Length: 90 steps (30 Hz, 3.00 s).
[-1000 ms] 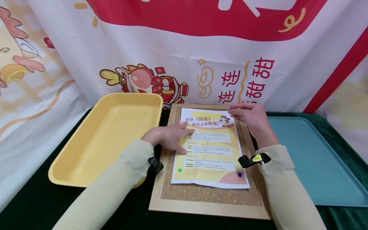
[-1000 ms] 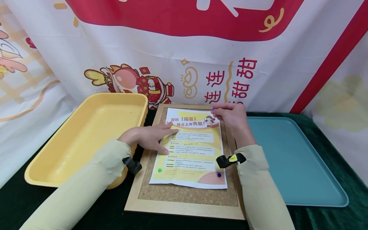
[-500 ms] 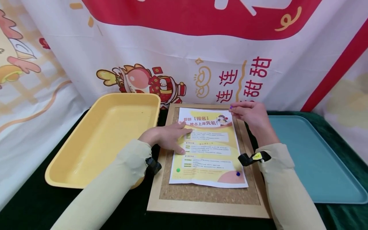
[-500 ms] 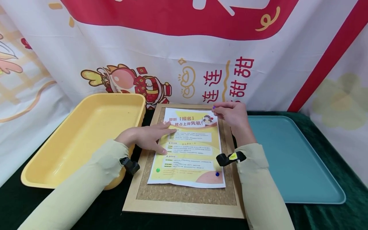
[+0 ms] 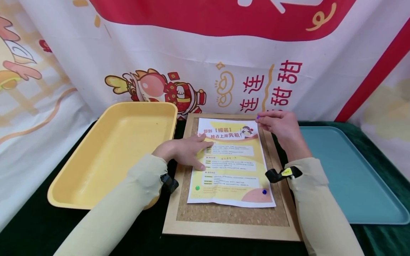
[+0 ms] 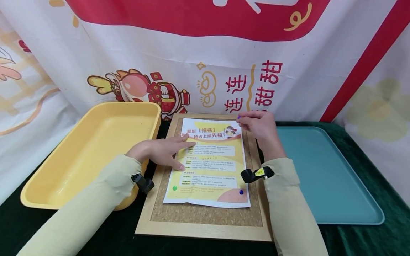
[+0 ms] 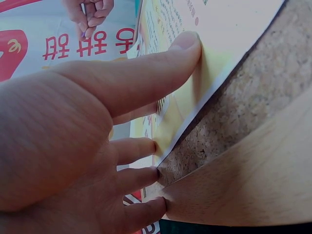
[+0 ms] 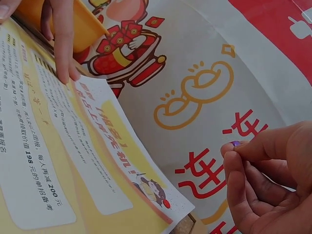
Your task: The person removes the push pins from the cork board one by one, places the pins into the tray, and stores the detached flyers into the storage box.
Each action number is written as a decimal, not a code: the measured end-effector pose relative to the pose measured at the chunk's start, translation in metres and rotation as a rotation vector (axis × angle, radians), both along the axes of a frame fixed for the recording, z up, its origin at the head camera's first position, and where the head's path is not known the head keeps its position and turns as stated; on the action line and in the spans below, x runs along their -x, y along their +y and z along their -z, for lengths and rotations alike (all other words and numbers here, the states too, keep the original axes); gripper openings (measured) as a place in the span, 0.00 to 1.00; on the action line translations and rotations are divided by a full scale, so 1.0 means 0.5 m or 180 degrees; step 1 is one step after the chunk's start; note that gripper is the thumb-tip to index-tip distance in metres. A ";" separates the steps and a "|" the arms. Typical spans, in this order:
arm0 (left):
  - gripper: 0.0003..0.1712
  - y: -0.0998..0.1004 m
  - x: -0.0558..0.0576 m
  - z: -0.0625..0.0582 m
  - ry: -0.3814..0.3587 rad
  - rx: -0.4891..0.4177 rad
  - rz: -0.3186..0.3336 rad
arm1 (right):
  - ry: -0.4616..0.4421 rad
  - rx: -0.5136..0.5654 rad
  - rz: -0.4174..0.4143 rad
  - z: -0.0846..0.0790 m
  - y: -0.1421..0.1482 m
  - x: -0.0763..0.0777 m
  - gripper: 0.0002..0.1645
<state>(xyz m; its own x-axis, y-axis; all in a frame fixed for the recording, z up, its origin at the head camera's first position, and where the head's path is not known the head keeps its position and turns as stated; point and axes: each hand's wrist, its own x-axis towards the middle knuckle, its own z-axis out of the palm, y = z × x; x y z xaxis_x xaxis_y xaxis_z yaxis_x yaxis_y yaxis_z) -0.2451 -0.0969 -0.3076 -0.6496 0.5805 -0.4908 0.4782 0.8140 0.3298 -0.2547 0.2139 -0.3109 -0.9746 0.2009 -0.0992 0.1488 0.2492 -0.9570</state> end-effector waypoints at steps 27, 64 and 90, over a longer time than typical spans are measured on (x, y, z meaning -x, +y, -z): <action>0.54 0.002 -0.004 -0.005 -0.0043 0.0002 -0.0117 | -0.0021 0.0087 0.0126 -0.001 0.023 0.005 0.24; 0.54 0.002 -0.003 -0.002 -0.0007 0.0008 -0.0058 | -0.0067 0.0254 0.0216 -0.001 0.069 -0.002 0.27; 0.54 0.000 -0.007 -0.003 0.0009 -0.0030 -0.0074 | -0.0206 0.0361 0.0336 0.012 0.101 -0.003 0.29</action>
<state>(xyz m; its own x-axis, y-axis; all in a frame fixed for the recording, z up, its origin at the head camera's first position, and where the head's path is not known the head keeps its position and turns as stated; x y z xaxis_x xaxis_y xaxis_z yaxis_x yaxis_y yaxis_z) -0.2418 -0.0970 -0.3059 -0.6644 0.5697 -0.4837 0.4600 0.8218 0.3362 -0.2535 0.2645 -0.3169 -0.9394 0.2858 -0.1891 0.2308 0.1199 -0.9656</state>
